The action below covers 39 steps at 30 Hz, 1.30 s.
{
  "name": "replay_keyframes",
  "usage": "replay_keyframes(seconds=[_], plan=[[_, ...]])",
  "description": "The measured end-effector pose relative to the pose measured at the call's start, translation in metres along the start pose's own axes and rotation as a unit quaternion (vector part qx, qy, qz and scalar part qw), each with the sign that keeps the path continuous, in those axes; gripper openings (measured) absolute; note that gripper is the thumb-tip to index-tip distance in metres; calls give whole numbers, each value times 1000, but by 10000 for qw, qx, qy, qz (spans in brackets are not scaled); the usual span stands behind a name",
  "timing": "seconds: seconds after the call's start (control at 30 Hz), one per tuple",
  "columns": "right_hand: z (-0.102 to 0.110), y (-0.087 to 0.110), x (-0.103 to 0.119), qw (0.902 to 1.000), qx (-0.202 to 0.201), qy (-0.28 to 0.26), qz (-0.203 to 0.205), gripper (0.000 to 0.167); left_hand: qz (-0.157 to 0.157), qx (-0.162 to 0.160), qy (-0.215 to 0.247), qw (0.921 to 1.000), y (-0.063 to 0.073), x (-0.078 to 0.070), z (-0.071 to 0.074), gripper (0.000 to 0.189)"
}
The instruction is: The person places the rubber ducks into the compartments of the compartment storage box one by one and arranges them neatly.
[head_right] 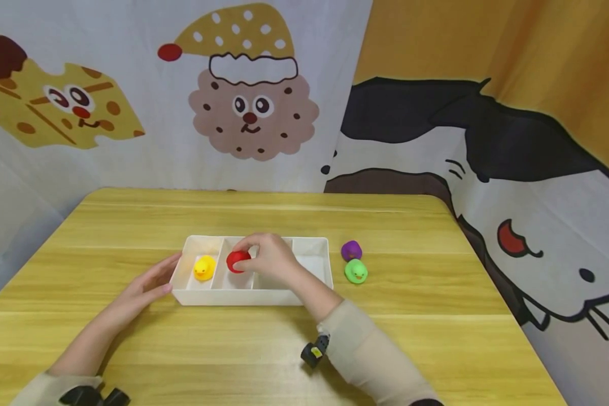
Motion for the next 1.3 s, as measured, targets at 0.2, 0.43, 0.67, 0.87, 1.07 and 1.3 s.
replay_keyframes(seconds=[0.2,0.43,0.67,0.87,1.07,1.3], plan=[[-5,-6,-7,9996,201,-48,-169,22,22,3,-38,10000,0,0,1,59],[-12,-10,-11,9986,407,112,-330,21,31,13,-44,10000,-1,0,0,59],[-19,-15,-18,9969,561,284,-476,20,-6,1,21,10000,-1,-1,1,59],[-22,-17,-17,9953,708,396,-528,19,2,-5,74,10000,0,0,0,60],[-25,-22,-17,9918,864,747,-569,17,-13,-10,68,10000,0,-1,1,59],[-26,-22,-18,9886,941,865,-802,19,-41,1,41,10000,0,-2,0,59]])
Point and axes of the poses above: each hand's wrist, its own y-axis away from the middle knuckle, its own z-axis out of the back of the hand, x = y × z, the point moved 10 cm from there along -y, towards the middle knuckle, and after that the axes turned 7 degrees about x, right-handed, at the moved point
